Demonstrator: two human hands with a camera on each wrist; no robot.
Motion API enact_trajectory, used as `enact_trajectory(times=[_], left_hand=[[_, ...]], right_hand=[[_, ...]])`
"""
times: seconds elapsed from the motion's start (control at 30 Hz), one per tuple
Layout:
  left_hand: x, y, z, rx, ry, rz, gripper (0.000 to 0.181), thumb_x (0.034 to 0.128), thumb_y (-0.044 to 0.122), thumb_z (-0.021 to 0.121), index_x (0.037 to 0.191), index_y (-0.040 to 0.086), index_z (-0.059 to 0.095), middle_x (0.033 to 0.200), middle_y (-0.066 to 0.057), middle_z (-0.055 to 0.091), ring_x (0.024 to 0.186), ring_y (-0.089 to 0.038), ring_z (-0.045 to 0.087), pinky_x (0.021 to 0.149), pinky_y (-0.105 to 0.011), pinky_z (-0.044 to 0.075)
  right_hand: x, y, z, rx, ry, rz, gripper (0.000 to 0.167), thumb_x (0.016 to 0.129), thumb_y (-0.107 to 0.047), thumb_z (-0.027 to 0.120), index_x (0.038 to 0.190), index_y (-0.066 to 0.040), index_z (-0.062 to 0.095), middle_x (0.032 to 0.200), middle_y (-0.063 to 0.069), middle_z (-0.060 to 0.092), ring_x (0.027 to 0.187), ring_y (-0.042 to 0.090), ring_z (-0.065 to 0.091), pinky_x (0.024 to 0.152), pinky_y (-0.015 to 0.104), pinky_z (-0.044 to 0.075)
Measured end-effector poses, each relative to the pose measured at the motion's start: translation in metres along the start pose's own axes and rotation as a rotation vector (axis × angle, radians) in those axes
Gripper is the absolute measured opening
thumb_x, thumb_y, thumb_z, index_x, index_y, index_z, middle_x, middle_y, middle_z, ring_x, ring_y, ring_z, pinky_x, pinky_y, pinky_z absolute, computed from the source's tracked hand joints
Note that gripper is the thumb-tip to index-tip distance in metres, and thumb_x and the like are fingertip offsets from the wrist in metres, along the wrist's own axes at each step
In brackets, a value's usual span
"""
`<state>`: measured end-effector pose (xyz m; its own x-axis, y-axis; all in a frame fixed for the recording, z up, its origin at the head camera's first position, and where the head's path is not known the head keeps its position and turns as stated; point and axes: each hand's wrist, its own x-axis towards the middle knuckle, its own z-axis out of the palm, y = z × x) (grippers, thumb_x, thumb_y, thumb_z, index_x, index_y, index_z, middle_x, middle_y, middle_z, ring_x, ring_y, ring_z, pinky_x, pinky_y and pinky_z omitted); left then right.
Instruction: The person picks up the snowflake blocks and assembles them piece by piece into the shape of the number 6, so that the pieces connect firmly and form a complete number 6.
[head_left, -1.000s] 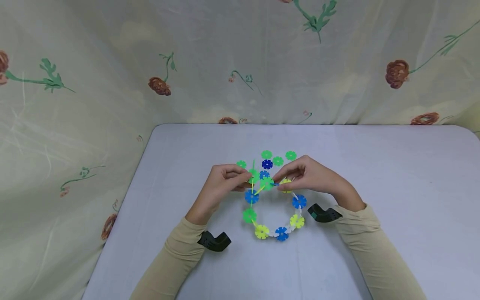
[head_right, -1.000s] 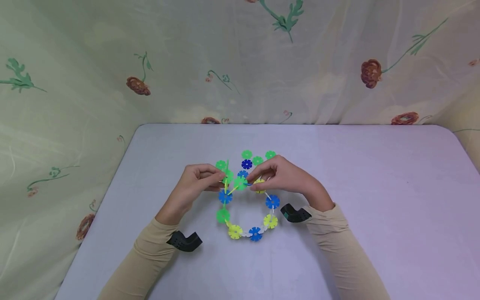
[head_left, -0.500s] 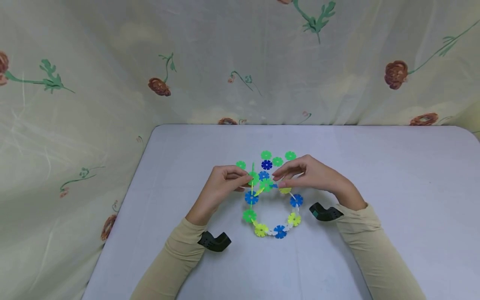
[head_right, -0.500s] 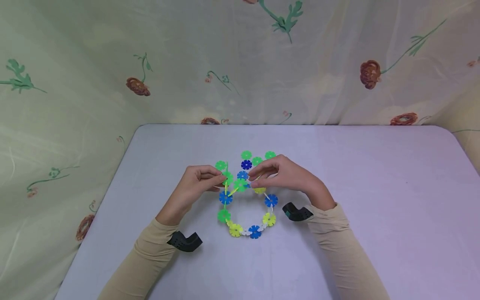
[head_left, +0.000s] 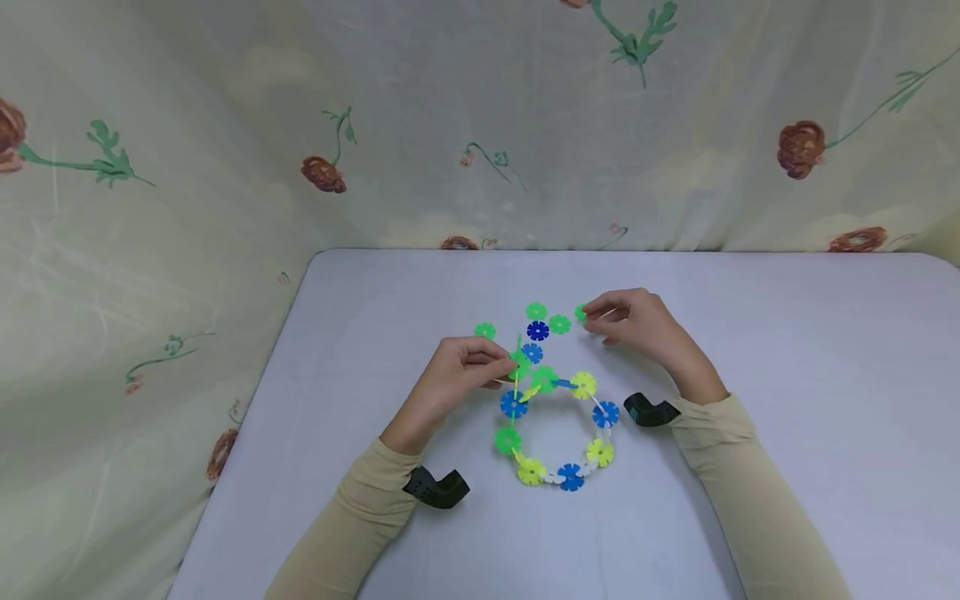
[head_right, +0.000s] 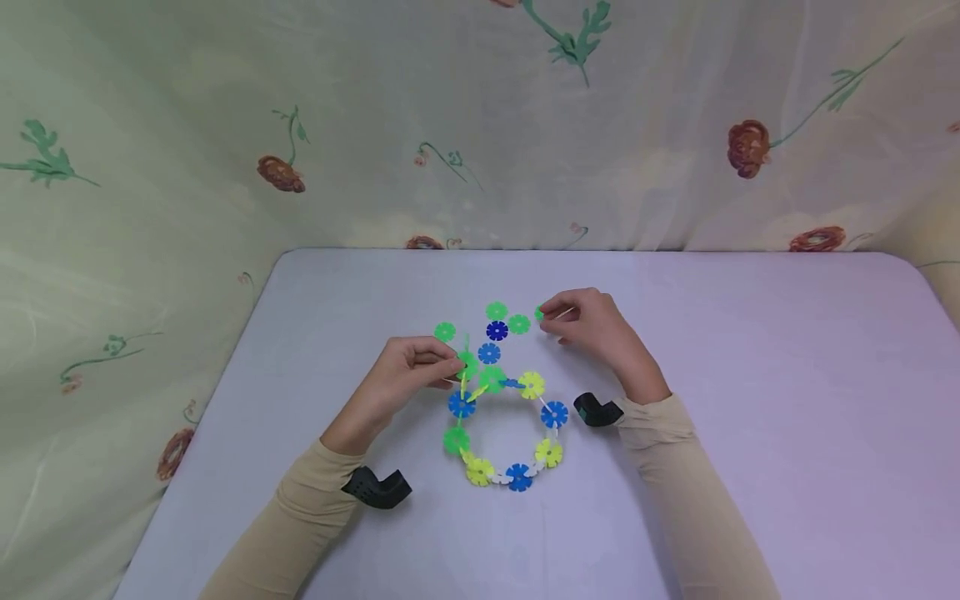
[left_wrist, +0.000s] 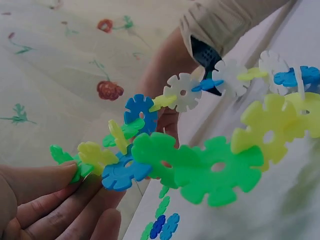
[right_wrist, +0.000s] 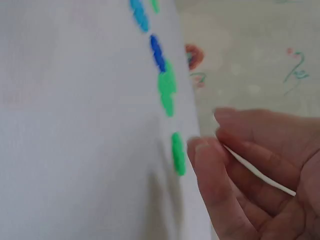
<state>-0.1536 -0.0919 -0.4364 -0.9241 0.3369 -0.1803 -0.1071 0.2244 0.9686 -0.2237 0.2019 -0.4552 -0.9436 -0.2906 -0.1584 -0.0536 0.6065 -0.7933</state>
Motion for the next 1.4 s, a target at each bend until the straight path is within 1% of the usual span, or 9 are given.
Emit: enact_trajectory(times=[0.13,0.23,0.43,0.57,0.83,1.0,1.13,1.23,1.4], left_hand=[[0.000,-0.003,0.002,-0.001,-0.042,0.002,0.016,0.0990,0.012,0.070,0.106,-0.002,0.074,0.099,-0.016,0.078,0.098,-0.035,0.076,0.086,-0.034,0.063],[0.000,-0.003,0.003,0.009,-0.063,-0.003,0.015,0.0989,0.010,0.070,0.105,-0.004,0.073,0.099,-0.018,0.078,0.098,-0.040,0.074,0.085,-0.032,0.063],[-0.001,0.000,0.003,0.030,-0.105,0.004,0.015,0.0988,0.008,0.069,0.104,-0.005,0.073,0.097,-0.019,0.078,0.095,-0.041,0.074,0.084,-0.032,0.064],[-0.001,0.001,0.004,0.031,-0.124,0.011,0.015,0.0987,0.009,0.070,0.104,-0.005,0.073,0.096,-0.019,0.078,0.096,-0.043,0.073,0.084,-0.033,0.064],[-0.001,0.000,0.005,0.031,-0.119,-0.020,0.015,0.0981,0.007,0.070,0.106,-0.005,0.073,0.097,-0.020,0.078,0.096,-0.043,0.074,0.089,-0.047,0.063],[-0.002,0.003,0.005,0.042,-0.112,-0.026,0.016,0.0982,0.009,0.070,0.107,-0.003,0.073,0.097,-0.019,0.078,0.096,-0.043,0.074,0.090,-0.048,0.063],[-0.003,0.005,0.005,0.049,-0.116,-0.022,0.016,0.0987,0.011,0.070,0.106,-0.002,0.074,0.098,-0.018,0.077,0.097,-0.044,0.074,0.091,-0.049,0.062],[-0.003,0.005,0.005,0.051,-0.120,-0.016,0.016,0.0990,0.012,0.070,0.106,-0.002,0.074,0.099,-0.018,0.077,0.098,-0.043,0.074,0.091,-0.050,0.062],[-0.004,0.005,0.005,0.058,-0.126,-0.007,0.017,0.0989,0.015,0.071,0.106,0.000,0.075,0.098,-0.015,0.078,0.097,-0.042,0.074,0.091,-0.046,0.062]], right_hand=[[0.013,0.006,0.002,-0.083,0.048,0.048,0.034,0.098,-0.019,0.072,0.129,-0.005,0.070,0.129,0.020,0.068,0.089,0.024,0.073,0.073,0.027,0.061],[0.019,0.008,0.004,-0.142,0.060,0.037,0.038,0.098,-0.020,0.071,0.133,-0.006,0.068,0.133,0.019,0.064,0.082,0.024,0.070,0.073,0.029,0.056],[0.025,0.012,0.011,-0.243,0.064,-0.028,0.038,0.099,-0.017,0.070,0.132,0.000,0.067,0.131,0.022,0.058,0.098,0.030,0.057,0.078,0.035,0.048],[0.025,0.014,0.012,-0.247,0.081,-0.018,0.035,0.098,-0.016,0.072,0.128,0.000,0.069,0.125,0.022,0.058,0.097,0.030,0.055,0.078,0.036,0.046],[0.019,0.011,0.011,-0.122,0.058,0.046,0.025,0.095,-0.015,0.075,0.116,-0.005,0.067,0.107,0.016,0.069,0.087,0.024,0.063,0.069,0.028,0.054],[0.013,0.004,0.010,0.009,0.045,-0.006,0.019,0.097,-0.017,0.073,0.111,-0.005,0.071,0.102,0.016,0.075,0.077,0.022,0.070,0.066,0.027,0.061],[0.004,-0.009,0.010,0.151,0.023,-0.049,0.024,0.096,-0.023,0.076,0.112,-0.005,0.074,0.101,0.014,0.078,0.085,0.026,0.075,0.071,0.035,0.064],[-0.004,-0.021,0.012,0.239,0.014,-0.076,0.027,0.095,-0.025,0.077,0.112,-0.004,0.075,0.099,0.008,0.080,0.089,0.026,0.077,0.073,0.040,0.065],[-0.019,-0.039,0.018,0.326,0.004,-0.136,0.025,0.095,-0.021,0.077,0.111,-0.002,0.076,0.092,-0.005,0.081,0.086,0.020,0.078,0.071,0.035,0.065]])
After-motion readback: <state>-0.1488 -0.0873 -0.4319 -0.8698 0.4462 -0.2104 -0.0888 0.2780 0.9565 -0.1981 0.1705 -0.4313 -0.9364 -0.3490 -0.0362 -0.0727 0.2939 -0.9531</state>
